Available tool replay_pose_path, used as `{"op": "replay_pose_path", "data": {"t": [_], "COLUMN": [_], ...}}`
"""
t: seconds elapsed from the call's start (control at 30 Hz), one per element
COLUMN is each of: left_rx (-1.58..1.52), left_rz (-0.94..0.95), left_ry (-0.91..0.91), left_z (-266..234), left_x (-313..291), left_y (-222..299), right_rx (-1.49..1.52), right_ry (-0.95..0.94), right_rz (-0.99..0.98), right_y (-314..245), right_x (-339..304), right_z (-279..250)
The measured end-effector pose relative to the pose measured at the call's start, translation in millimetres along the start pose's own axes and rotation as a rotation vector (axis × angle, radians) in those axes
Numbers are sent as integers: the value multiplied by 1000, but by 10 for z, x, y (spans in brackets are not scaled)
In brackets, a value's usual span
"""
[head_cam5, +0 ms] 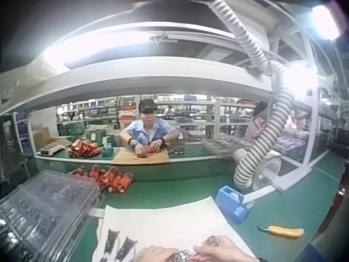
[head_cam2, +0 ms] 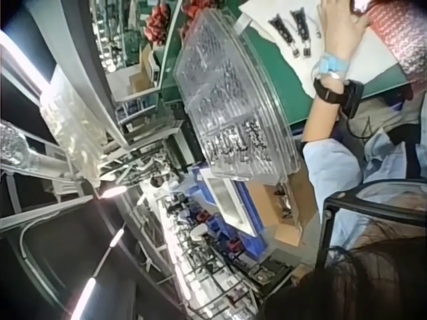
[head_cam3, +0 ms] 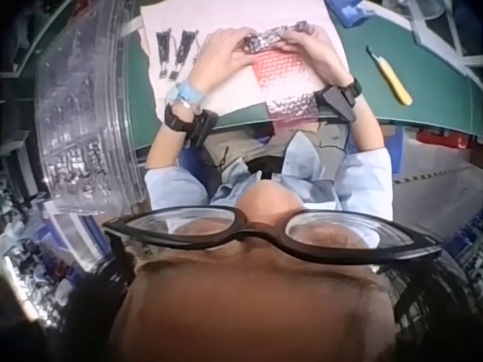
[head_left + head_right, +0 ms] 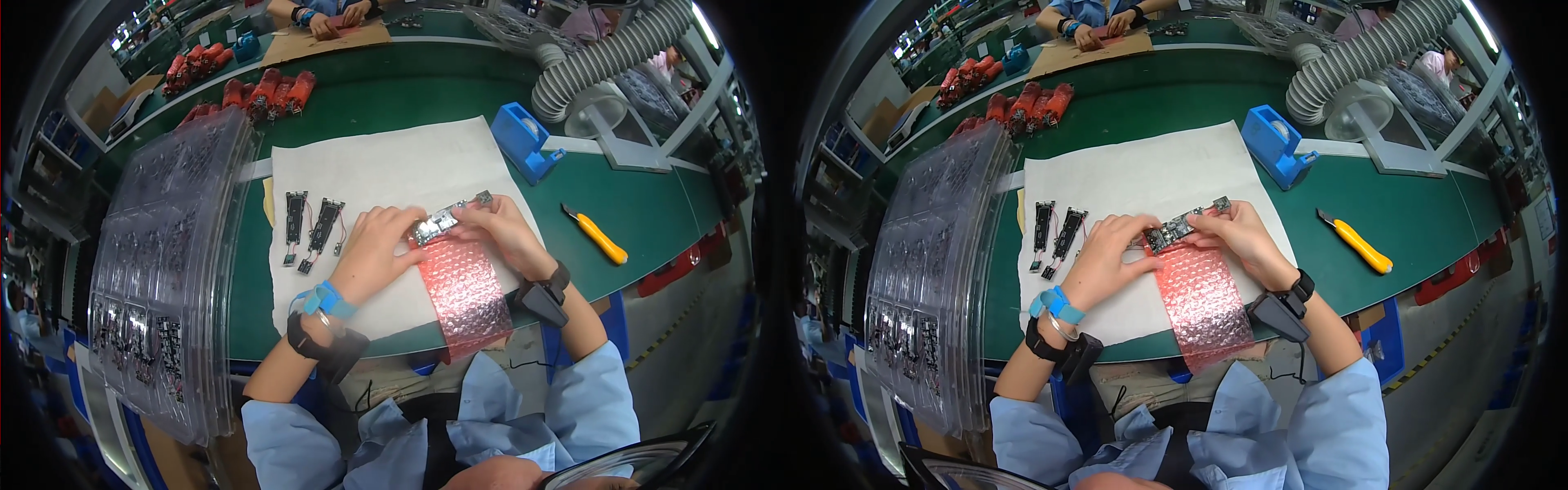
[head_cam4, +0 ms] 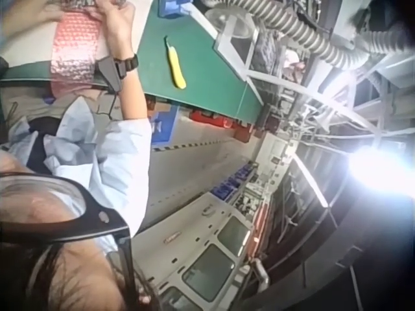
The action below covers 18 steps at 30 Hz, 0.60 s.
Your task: The person picks up circuit boards from a pile, wraps them individually in bubble wrap, and uses a utility knife to cut the wrap. Each wrapped board is then placed into a plastic tray.
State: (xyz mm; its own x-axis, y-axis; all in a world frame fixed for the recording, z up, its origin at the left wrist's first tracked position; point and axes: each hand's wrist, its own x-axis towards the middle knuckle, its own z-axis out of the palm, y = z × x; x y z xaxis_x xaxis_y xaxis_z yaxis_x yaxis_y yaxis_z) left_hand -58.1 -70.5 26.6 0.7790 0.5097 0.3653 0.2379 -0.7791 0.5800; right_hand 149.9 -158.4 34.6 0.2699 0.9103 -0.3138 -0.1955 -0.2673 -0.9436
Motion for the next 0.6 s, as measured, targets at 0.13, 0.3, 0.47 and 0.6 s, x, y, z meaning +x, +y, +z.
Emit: {"op": "replay_pose_path", "data": {"t": [0.13,0.3,0.47,0.6], "left_rx": [34,22,16,-4], "left_rz": [-39,-80,-55,-50], "left_ry": [-2,44,38,35], "left_z": [25,65,74,83], "left_x": [33,47,41,54], "left_y": [43,39,12,-6], "right_rx": [-131,-380,-698,-915], "right_ry": [36,101,128,179], "right_rz": [-63,-61,-276,-353], "right_y": [61,-122,-41,-38], "right_x": [-4,-94,-33,-60], "right_z": [-34,-103,-193,-218]}}
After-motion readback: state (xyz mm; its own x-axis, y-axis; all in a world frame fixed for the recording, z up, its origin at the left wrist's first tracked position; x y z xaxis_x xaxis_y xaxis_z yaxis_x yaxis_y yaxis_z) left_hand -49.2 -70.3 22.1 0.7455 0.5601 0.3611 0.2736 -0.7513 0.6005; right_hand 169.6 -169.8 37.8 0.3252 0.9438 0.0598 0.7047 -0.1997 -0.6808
